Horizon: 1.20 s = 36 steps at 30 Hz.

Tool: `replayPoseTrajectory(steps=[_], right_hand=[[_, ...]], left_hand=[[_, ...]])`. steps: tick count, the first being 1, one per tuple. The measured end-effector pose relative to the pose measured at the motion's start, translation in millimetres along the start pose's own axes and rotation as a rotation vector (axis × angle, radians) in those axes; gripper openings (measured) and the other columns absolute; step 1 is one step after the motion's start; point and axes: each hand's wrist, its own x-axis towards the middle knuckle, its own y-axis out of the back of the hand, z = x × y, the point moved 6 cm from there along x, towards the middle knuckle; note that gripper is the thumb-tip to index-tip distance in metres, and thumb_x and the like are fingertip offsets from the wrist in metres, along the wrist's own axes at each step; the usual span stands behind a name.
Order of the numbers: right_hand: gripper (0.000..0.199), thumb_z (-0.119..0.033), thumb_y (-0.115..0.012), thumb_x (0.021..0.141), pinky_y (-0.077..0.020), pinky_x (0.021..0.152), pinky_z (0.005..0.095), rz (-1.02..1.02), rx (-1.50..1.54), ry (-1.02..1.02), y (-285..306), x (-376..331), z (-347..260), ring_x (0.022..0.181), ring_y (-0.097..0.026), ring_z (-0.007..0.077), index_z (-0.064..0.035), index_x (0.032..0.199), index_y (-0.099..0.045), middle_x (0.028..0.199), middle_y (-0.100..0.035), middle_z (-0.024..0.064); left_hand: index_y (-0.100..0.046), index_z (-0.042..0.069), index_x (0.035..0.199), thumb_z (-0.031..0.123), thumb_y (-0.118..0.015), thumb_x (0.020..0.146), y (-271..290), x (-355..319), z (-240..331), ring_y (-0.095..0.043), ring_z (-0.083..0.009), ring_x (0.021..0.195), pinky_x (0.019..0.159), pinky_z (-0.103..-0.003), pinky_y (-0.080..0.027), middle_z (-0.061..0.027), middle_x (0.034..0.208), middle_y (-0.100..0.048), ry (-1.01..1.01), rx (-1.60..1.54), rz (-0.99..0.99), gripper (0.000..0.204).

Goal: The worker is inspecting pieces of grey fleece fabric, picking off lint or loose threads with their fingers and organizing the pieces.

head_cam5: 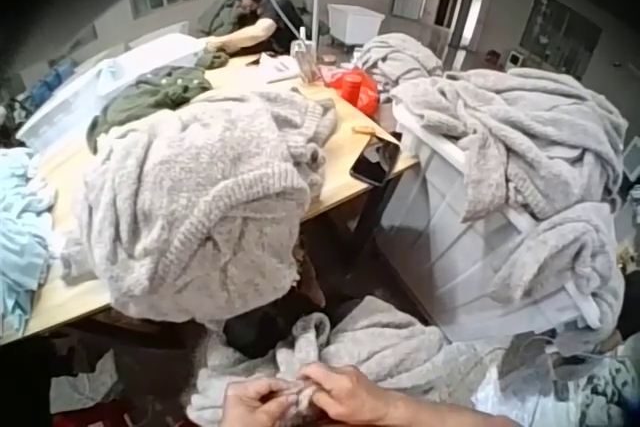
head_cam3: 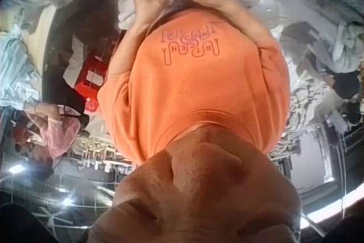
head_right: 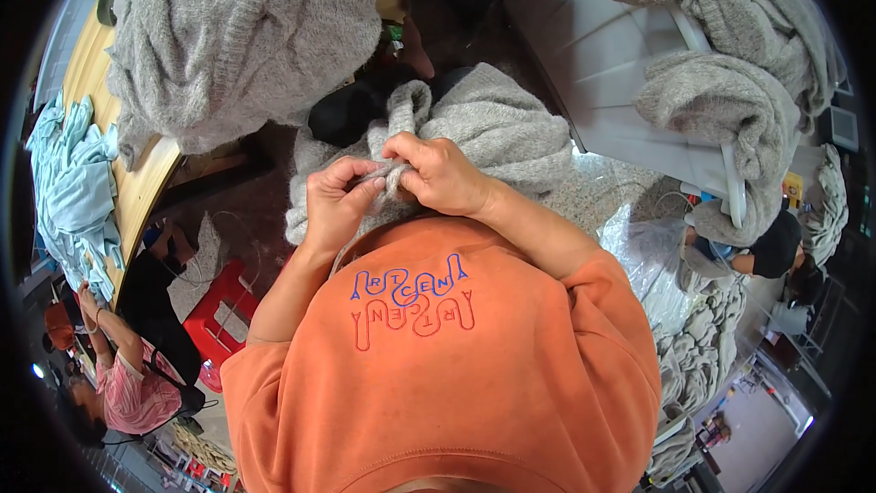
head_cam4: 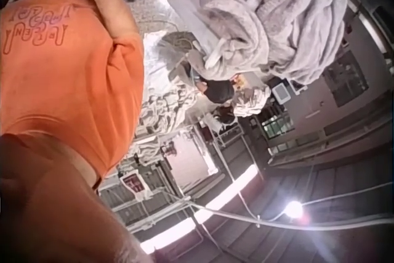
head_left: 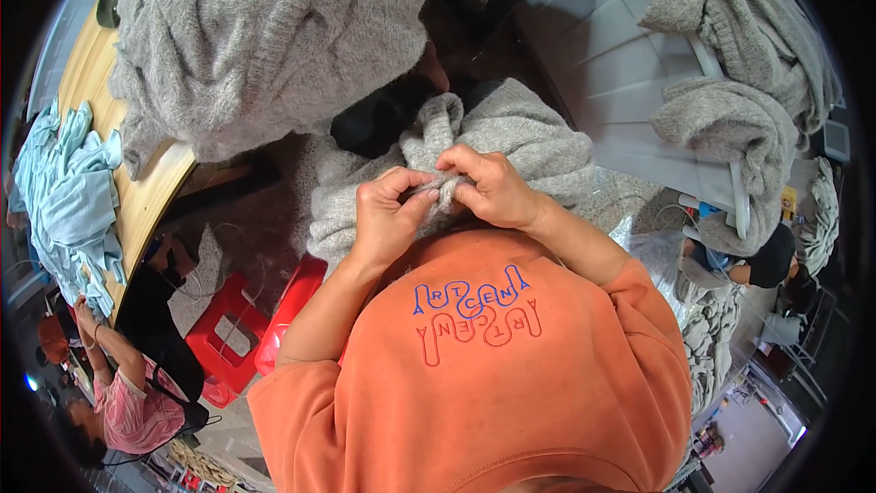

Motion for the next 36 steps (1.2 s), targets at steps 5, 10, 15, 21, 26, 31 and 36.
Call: replayPoseTrajectory(steps=[5,10,15,21,26,31,36], right_hand=[[0.01,0.002,-0.055,0.071,-0.0468,0.055,0.0362,0.061,-0.172,0.163,-4,-1,-2,0.063,-0.062,0.0295,-0.0017,0.08,-0.057,0.069,-0.06,0.0151],[0.013,-0.002,-0.055,0.071,-0.0456,0.055,0.0339,-0.157,0.251,-0.23,-9,0,30,0.062,-0.061,0.0264,-0.0004,0.083,-0.059,0.069,-0.059,0.0158],[0.011,-0.004,-0.056,0.071,-0.0451,0.055,0.034,-0.096,0.03,-0.001,-4,-2,17,0.061,-0.06,0.0282,0.0002,0.081,-0.059,0.07,-0.059,0.0159],[0.008,0.001,-0.056,0.071,-0.0433,0.053,0.0299,0.082,-0.161,0.09,-4,-9,10,0.058,-0.057,0.0174,0.0013,0.078,-0.06,0.066,-0.058,0.0114],[0.009,0.002,-0.055,0.07,-0.043,0.051,0.0316,0.11,-0.144,0.012,-6,-10,13,0.057,-0.057,0.02,0.0014,0.077,-0.059,0.067,-0.058,0.0139],[0.003,-0.003,-0.055,0.07,-0.0443,0.051,0.0376,0.271,-0.313,0.155,-7,0,5,0.062,-0.058,0.0332,-0.0016,0.073,-0.055,0.067,-0.056,0.0161],[0.01,-0.002,-0.056,0.068,-0.0448,0.051,0.0367,0.452,-0.249,0.257,17,-11,-5,0.062,-0.058,0.0302,-0.0031,0.078,-0.057,0.071,-0.059,0.0119]], left_hand=[[-0.066,-0.001,0.081,-0.006,-0.066,0.073,-1,0,16,-0.056,-0.0096,0.063,0.054,-0.023,-0.045,-0.0046,0.07,-0.061,-0.271,0.365,0.067,0.009],[-0.064,0.0,0.078,-0.007,-0.066,0.071,-4,-3,15,-0.057,-0.0116,0.062,0.055,-0.025,-0.045,-0.0066,0.069,-0.061,-0.387,0.369,0.079,0.01],[-0.064,0.0,0.077,-0.008,-0.066,0.07,-4,-3,13,-0.057,-0.0125,0.061,0.055,-0.025,-0.045,-0.0067,0.069,-0.061,-0.355,0.363,0.098,0.011],[-0.062,0.001,0.078,-0.01,-0.064,0.068,-10,-5,22,-0.058,-0.0203,0.06,0.054,-0.027,-0.046,-0.01,0.07,-0.06,-0.539,0.561,0.117,0.015],[-0.06,0.0,0.079,-0.011,-0.062,0.067,-19,-19,33,-0.059,-0.0252,0.061,0.052,-0.031,-0.048,-0.0123,0.073,-0.059,-0.864,0.677,0.176,0.016],[-0.06,0.0,0.079,-0.011,-0.061,0.068,-25,-19,41,-0.059,-0.0262,0.06,0.052,-0.032,-0.049,-0.0129,0.073,-0.059,-0.904,0.722,0.213,0.015],[-0.061,0.001,0.081,-0.007,-0.062,0.071,-8,2,35,-0.058,-0.0257,0.06,0.053,-0.033,-0.046,-0.0114,0.072,-0.059,-0.683,0.653,0.195,0.013]])
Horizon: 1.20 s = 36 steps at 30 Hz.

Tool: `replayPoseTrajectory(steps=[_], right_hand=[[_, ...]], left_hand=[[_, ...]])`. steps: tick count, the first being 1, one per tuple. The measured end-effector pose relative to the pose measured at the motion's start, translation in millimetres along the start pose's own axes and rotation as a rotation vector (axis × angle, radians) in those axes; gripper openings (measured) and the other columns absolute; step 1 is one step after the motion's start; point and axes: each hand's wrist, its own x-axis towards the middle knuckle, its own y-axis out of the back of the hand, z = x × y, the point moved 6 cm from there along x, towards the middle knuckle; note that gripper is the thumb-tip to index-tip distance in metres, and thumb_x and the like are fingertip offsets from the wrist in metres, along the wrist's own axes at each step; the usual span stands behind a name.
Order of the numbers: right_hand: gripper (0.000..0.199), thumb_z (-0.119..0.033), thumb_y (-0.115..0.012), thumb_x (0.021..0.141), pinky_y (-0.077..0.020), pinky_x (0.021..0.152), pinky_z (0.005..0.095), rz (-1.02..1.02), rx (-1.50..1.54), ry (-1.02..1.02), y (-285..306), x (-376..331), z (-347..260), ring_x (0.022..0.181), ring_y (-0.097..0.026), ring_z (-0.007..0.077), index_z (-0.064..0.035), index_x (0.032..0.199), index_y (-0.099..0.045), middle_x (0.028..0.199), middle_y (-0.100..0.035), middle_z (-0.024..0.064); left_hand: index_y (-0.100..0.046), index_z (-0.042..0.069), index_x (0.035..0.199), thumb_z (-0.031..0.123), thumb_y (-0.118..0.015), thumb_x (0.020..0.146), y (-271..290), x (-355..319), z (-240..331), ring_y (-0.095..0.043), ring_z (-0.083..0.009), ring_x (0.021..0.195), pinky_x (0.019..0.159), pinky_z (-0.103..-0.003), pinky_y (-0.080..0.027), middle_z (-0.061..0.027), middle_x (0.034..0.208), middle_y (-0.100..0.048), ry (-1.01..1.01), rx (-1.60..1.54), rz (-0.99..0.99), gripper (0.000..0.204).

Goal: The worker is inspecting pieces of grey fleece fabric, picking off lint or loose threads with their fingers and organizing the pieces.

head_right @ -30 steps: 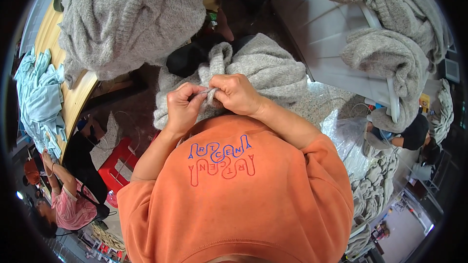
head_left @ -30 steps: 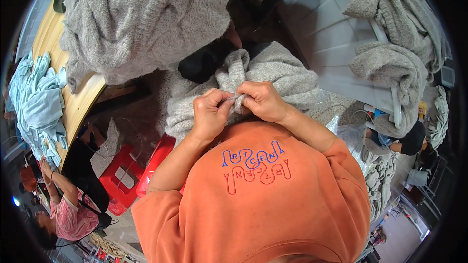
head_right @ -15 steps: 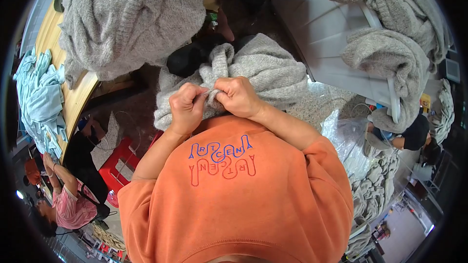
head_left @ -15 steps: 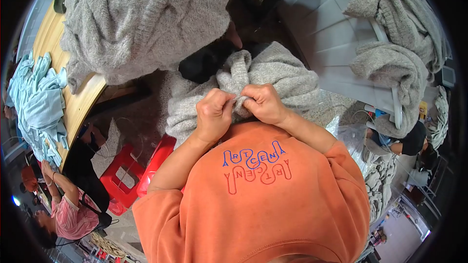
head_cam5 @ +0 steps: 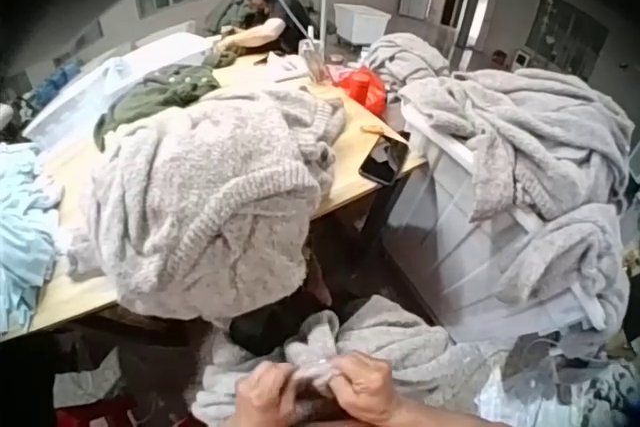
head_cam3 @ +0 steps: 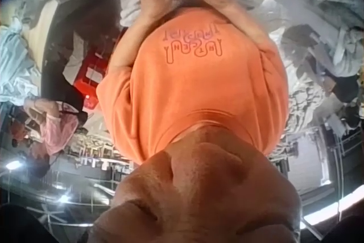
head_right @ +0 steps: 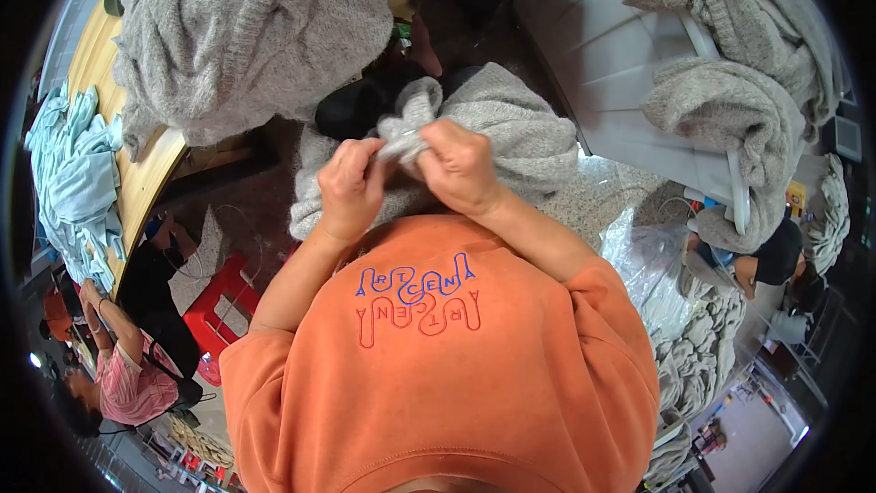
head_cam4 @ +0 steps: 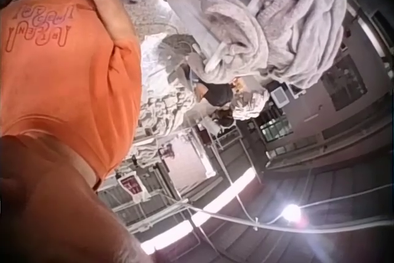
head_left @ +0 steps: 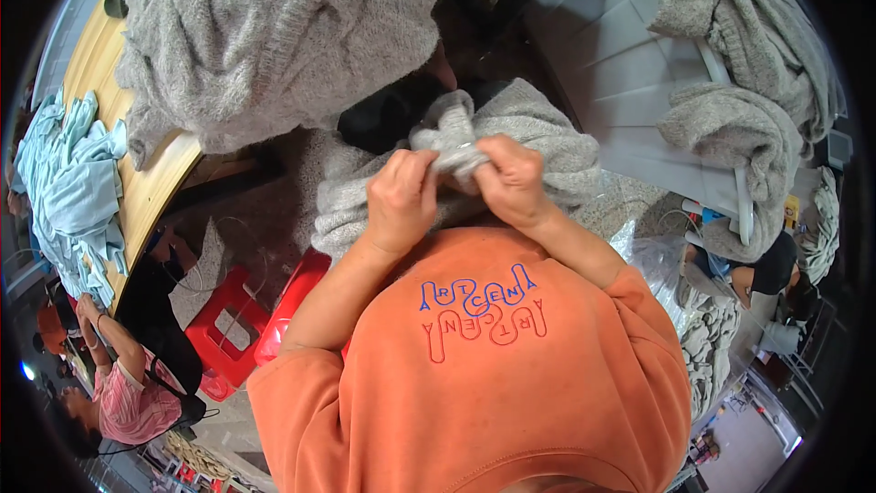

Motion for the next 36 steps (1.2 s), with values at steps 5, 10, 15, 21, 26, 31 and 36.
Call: replayPoseTrajectory(steps=[5,10,15,21,26,31,36], right_hand=[[0.016,-0.005,-0.063,0.067,-0.0478,0.059,0.0333,-0.159,-0.502,-0.11,22,13,17,0.067,-0.061,0.0266,-0.0039,0.083,-0.061,0.074,-0.059,0.0113],[0.015,-0.012,-0.065,0.068,-0.0438,0.075,0.0388,-0.246,-0.165,0.18,-11,9,3,0.079,-0.061,0.025,-0.0035,0.08,-0.061,0.077,-0.063,0.0092],[0.012,-0.013,-0.064,0.069,-0.0409,0.073,0.0403,-0.545,0.375,-0.418,-48,-14,25,0.068,-0.057,0.0264,-0.0019,0.072,-0.06,0.068,-0.059,0.0105],[0.017,-0.005,-0.061,0.066,-0.0403,0.078,0.037,-0.1,-0.299,0.19,-2,-9,7,0.082,-0.056,0.0238,-0.0052,0.083,-0.061,0.078,-0.059,0.0083],[0.027,-0.002,-0.062,0.065,-0.0447,0.074,0.0402,-0.221,-0.369,-0.105,41,-32,61,0.081,-0.058,0.0283,-0.0058,0.091,-0.062,0.082,-0.061,0.0112],[0.029,0.004,-0.059,0.065,-0.0481,0.062,0.041,-0.102,-0.209,-0.003,53,-28,39,0.069,-0.058,0.0317,-0.0021,0.094,-0.06,0.083,-0.062,0.0125],[0.026,0.003,-0.061,0.062,-0.0467,0.054,0.0327,-0.269,-0.093,0.563,29,-25,-45,0.064,-0.056,0.0237,0.0012,0.088,-0.059,0.079,-0.06,0.0099]], left_hand=[[-0.064,0.0,0.076,-0.003,-0.064,0.073,0,-4,-25,-0.054,-0.017,0.058,0.053,-0.028,-0.042,-0.009,0.069,-0.058,0.202,-0.108,-0.156,0.005],[-0.063,-0.002,0.077,-0.001,-0.065,0.073,-10,-10,-24,-0.049,-0.0089,0.063,0.055,-0.024,-0.039,-0.0023,0.069,-0.054,0.456,-0.429,-0.192,0.004],[-0.062,-0.002,0.076,0.001,-0.063,0.077,-5,-11,-19,-0.049,-0.0072,0.063,0.055,-0.022,-0.039,-0.001,0.07,-0.056,0.437,-0.438,-0.208,0.003],[-0.058,0.002,0.079,0.005,-0.056,0.086,-23,-30,-48,-0.05,-0.0056,0.064,0.059,-0.022,-0.043,-0.0002,0.072,-0.059,0.874,-0.937,-0.238,0.008],[-0.057,0.003,0.078,0.006,-0.056,0.086,-21,-24,-55,-0.051,-0.0059,0.064,0.06,-0.022,-0.043,-0.0004,0.073,-0.059,0.805,-0.982,-0.19,0.009],[-0.057,0.004,0.076,0.005,-0.057,0.086,-23,-16,-49,-0.051,-0.0058,0.063,0.06,-0.022,-0.043,0.0001,0.071,-0.059,0.836,-1.063,-0.196,0.01],[-0.058,0.003,0.073,0.004,-0.059,0.084,-27,-7,-36,-0.053,-0.0067,0.058,0.052,-0.022,-0.043,-0.001,0.068,-0.059,0.817,-1.04,-0.239,0.012]])
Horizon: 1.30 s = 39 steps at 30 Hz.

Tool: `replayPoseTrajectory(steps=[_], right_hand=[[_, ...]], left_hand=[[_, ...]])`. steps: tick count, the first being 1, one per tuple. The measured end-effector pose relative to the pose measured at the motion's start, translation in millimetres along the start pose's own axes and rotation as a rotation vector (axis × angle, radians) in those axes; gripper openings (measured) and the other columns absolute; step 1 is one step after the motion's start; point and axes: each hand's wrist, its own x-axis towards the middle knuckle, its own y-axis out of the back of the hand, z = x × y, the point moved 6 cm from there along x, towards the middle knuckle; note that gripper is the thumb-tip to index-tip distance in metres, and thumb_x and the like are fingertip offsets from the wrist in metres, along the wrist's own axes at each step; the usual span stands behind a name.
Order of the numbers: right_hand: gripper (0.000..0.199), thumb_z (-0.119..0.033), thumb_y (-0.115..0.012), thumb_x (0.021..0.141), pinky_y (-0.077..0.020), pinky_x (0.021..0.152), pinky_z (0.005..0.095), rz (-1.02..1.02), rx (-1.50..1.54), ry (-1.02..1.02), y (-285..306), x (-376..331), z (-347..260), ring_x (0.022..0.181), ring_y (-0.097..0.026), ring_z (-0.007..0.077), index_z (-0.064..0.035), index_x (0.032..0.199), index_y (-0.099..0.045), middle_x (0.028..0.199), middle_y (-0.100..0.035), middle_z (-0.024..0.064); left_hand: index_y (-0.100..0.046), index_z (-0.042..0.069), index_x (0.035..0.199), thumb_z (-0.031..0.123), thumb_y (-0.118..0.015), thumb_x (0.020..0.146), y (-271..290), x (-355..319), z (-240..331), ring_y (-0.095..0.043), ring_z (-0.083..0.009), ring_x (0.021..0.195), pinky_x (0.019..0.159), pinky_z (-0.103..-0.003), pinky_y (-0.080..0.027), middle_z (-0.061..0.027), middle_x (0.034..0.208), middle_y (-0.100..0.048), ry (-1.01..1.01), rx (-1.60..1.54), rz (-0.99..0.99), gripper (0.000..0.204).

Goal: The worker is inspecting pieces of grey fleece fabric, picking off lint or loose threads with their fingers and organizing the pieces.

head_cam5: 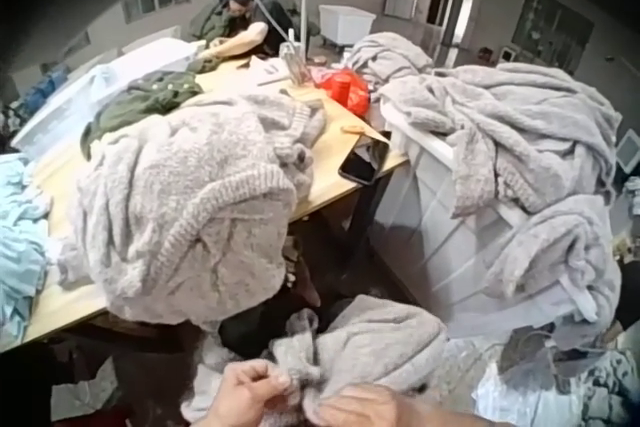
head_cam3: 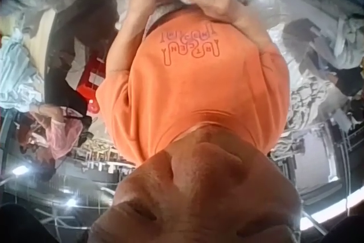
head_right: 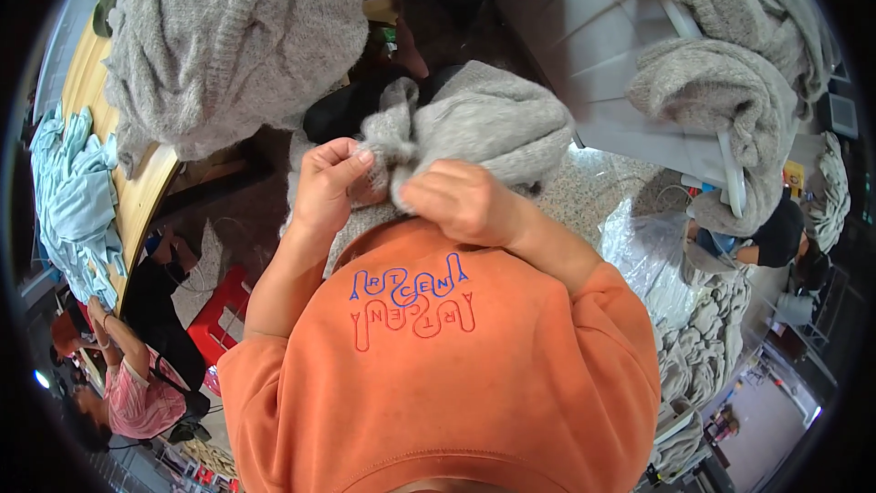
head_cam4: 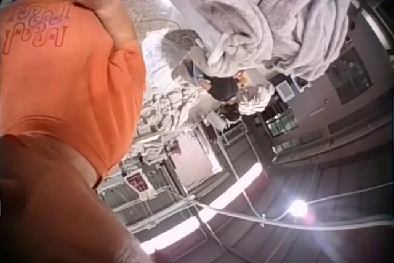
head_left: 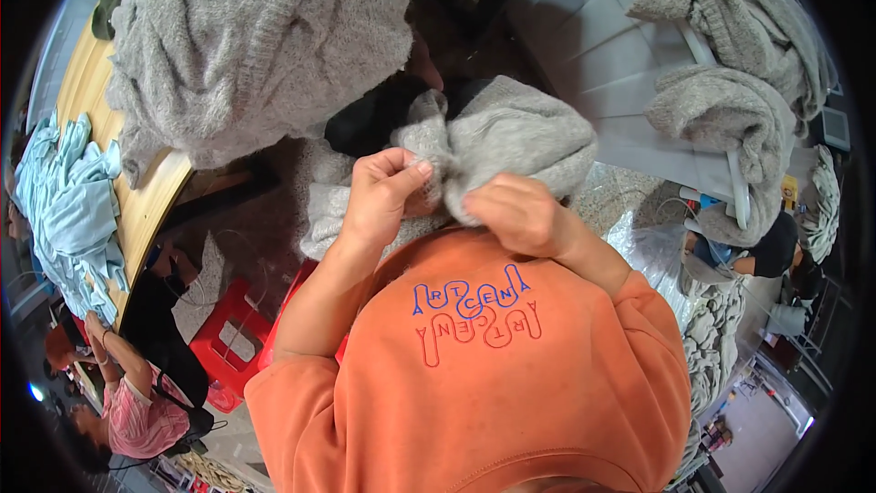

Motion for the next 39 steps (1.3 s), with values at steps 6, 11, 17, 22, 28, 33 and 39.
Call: replayPoseTrajectory(steps=[6,11,17,22,28,33,39], right_hand=[[0.02,-0.004,-0.062,0.062,-0.044,0.053,0.0299,0.138,-0.068,0.089,-14,17,1,0.063,-0.053,0.0199,-0.0006,0.082,-0.059,0.079,-0.057,0.006],[0.018,-0.001,-0.062,0.063,-0.0439,0.052,0.0295,0.076,-0.084,0.012,-23,14,12,0.062,-0.053,0.0205,-0.001,0.08,-0.06,0.077,-0.055,0.0063],[0.01,-0.001,-0.06,0.067,-0.0456,0.055,0.0306,0.045,-0.054,-0.094,-31,14,16,0.065,-0.053,0.0211,-0.0029,0.077,-0.059,0.077,-0.056,0.0064],[0.008,0.0,-0.06,0.069,-0.0473,0.058,0.0315,-0.034,0.102,-0.308,-42,11,30,0.072,-0.057,0.0233,-0.0042,0.075,-0.06,0.081,-0.059,0.0073],[0.013,0.004,-0.056,0.068,-0.0493,0.064,0.0341,-0.108,0.35,-0.344,-48,12,42,0.078,-0.061,0.0279,-0.0032,0.078,-0.061,0.086,-0.062,0.0097],[0.021,0.004,-0.054,0.067,-0.0488,0.064,0.0364,-0.225,0.541,-0.692,-59,-2,57,0.077,-0.063,0.0292,-0.0029,0.086,-0.061,0.08,-0.063,0.0139],[0.018,-0.001,-0.056,0.068,-0.047,0.058,0.0384,-0.207,0.357,-0.604,-66,-5,55,0.066,-0.06,0.0319,-0.0026,0.086,-0.058,0.071,-0.058,0.0156]], left_hand=[[-0.06,0.002,0.072,0.007,-0.059,0.085,-13,-6,-12,-0.051,-0.0056,0.055,0.05,-0.02,-0.041,-0.0007,0.064,-0.058,0.203,0.049,-0.078,0.014],[-0.061,0.001,0.075,0.005,-0.059,0.085,-10,-7,-7,-0.054,-0.0056,0.06,0.053,-0.02,-0.043,-0.0011,0.068,-0.059,0.158,0.037,-0.131,0.011],[-0.061,-0.001,0.083,-0.005,-0.062,0.078,-6,-14,-9,-0.056,-0.0063,0.065,0.057,-0.02,-0.047,-0.0016,0.074,-0.06,0.108,0.069,-0.083,0.006],[-0.06,-0.001,0.085,-0.009,-0.063,0.075,2,-17,-19,-0.056,-0.0057,0.066,0.057,-0.02,-0.048,-0.0015,0.076,-0.06,0.085,0.048,-0.003,0.013],[-0.061,-0.001,0.084,-0.008,-0.063,0.075,7,-19,-31,-0.055,-0.0051,0.067,0.056,-0.02,-0.047,-0.0015,0.077,-0.061,0.089,0.088,0.004,0.011],[-0.062,-0.002,0.085,-0.007,-0.062,0.076,8,-21,-33,-0.056,-0.0058,0.067,0.059,-0.02,-0.047,-0.0031,0.077,-0.063,0.087,0.155,0.059,0.01],[-0.065,-0.004,0.085,-0.005,-0.062,0.077,12,-17,-31,-0.055,-0.0056,0.065,0.058,-0.021,-0.047,-0.0041,0.076,-0.065,-0.026,0.319,0.116,0.008]])
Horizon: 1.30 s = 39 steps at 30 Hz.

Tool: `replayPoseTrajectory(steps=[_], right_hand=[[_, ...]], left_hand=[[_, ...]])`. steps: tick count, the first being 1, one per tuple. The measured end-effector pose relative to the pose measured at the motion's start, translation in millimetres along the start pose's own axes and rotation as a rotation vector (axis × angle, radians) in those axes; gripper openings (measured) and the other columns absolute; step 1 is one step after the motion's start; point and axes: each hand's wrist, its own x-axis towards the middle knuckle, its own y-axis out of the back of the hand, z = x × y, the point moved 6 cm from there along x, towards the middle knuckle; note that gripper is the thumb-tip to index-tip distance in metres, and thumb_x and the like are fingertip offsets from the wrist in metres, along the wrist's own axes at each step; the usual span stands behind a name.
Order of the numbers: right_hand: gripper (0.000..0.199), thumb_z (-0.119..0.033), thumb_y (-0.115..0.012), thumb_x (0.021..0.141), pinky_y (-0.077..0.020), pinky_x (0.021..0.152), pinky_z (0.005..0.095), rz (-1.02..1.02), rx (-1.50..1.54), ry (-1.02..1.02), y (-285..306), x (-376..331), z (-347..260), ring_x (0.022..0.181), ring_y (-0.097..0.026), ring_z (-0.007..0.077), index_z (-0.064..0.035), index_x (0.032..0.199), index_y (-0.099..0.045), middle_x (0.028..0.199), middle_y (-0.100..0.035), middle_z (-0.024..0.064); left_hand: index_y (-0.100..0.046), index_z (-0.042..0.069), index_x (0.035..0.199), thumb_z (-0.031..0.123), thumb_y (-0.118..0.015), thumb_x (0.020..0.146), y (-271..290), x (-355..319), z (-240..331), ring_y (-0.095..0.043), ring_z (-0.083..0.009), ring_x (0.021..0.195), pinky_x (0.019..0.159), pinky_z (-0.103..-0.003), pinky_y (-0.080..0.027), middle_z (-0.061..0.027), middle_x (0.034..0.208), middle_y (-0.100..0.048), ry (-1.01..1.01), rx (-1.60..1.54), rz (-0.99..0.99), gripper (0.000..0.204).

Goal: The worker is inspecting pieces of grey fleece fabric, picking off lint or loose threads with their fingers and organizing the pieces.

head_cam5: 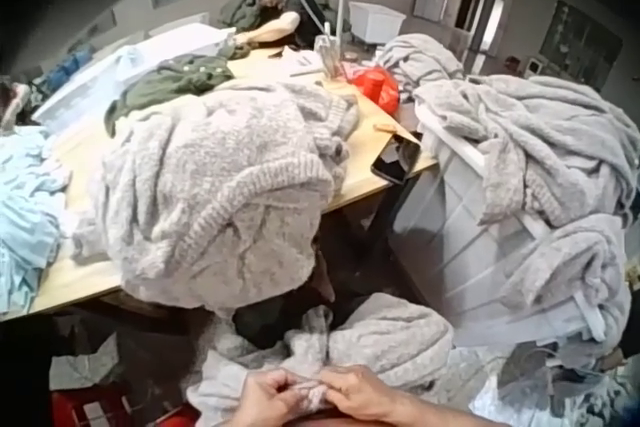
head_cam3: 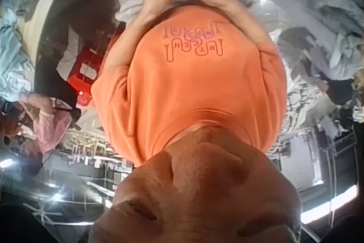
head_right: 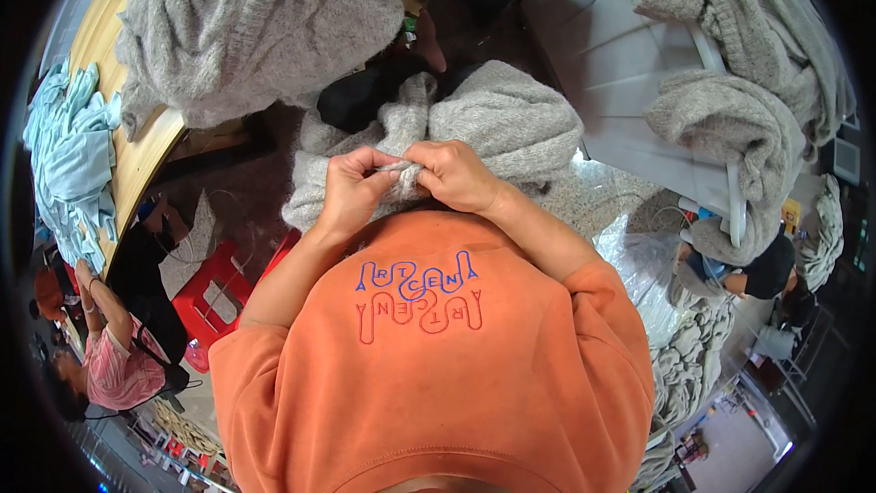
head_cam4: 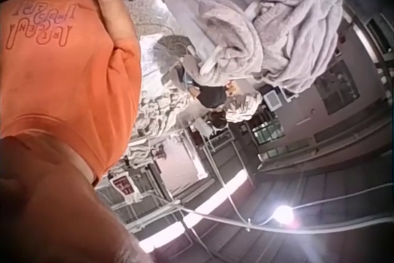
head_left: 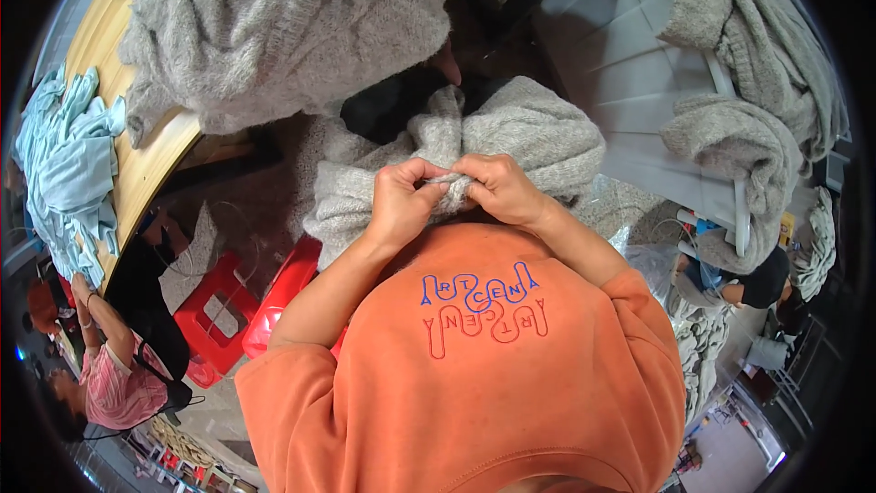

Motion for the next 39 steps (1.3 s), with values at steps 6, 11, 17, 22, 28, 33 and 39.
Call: replayPoseTrajectory(steps=[6,11,17,22,28,33,39], right_hand=[[0.012,-0.003,-0.057,0.068,-0.0453,0.054,0.0407,0.05,-0.249,0.088,2,-6,-1,0.064,-0.058,0.0338,-0.0025,0.08,-0.056,0.07,-0.058,0.0153],[0.009,-0.003,-0.057,0.067,-0.0445,0.051,0.0411,0.145,-0.138,0.062,4,-8,-8,0.062,-0.057,0.0332,-0.0028,0.074,-0.052,0.069,-0.057,0.0139],[0.01,-0.001,-0.057,0.064,-0.0446,0.049,0.0379,0.257,-0.44,0.231,5,-7,-28,0.056,-0.056,0.0295,-0.0047,0.069,-0.049,0.063,-0.053,0.0107],[0.013,-0.001,-0.058,0.06,-0.0429,0.047,0.0362,0.366,-0.578,0.349,5,-2,-34,0.051,-0.053,0.0256,-0.0058,0.067,-0.047,0.057,-0.046,0.008],[0.015,-0.002,-0.058,0.06,-0.0407,0.045,0.0359,0.386,-0.57,0.425,9,4,-39,0.05,-0.051,0.0253,-0.0061,0.065,-0.045,0.057,-0.046,0.0077],[0.015,-0.005,-0.059,0.06,-0.0411,0.044,0.0372,0.395,-0.532,0.375,6,12,-46,0.05,-0.051,0.0269,-0.0074,0.065,-0.045,0.057,-0.047,0.0078],[0.014,-0.005,-0.057,0.06,-0.0432,0.046,0.0373,0.419,-0.481,0.333,11,22,-47,0.052,-0.053,0.0267,-0.0074,0.064,-0.044,0.058,-0.048,0.0084]], left_hand=[[-0.066,-0.002,0.083,-0.004,-0.062,0.078,1,2,2,-0.054,-0.0043,0.065,0.057,-0.02,-0.046,-0.0022,0.074,-0.065,-0.097,0.16,0.033,0.007],[-0.064,-0.001,0.081,-0.006,-0.062,0.076,0,-6,13,-0.053,-0.0055,0.063,0.055,-0.021,-0.045,-0.0028,0.071,-0.062,-0.226,0.216,0.111,0.007],[-0.062,-0.001,0.079,-0.008,-0.059,0.075,-3,-12,36,-0.052,-0.0065,0.06,0.055,-0.023,-0.044,-0.0029,0.069,-0.059,-0.56,0.359,0.236,0.009],[-0.06,-0.001,0.078,-0.004,-0.059,0.078,2,-7,31,-0.049,-0.0051,0.06,0.054,-0.022,-0.042,-0.0015,0.068,-0.058,-0.426,0.214,0.342,0.004],[-0.06,-0.001,0.076,-0.001,-0.06,0.08,-3,-1,19,-0.048,-0.0031,0.061,0.053,-0.021,-0.041,0.0017,0.068,-0.058,-0.176,-0.102,0.312,0.004],[-0.058,0.0,0.077,-0.007,-0.062,0.074,-3,-24,64,-0.055,-0.0138,0.057,0.051,-0.026,-0.043,-0.0098,0.069,-0.059,-0.713,0.377,0.451,0.009],[-0.056,0.0,0.077,-0.01,-0.062,0.072,-5,-26,73,-0.053,-0.0168,0.054,0.049,-0.026,-0.042,-0.0097,0.069,-0.058,-0.816,0.509,0.435,0.013]])
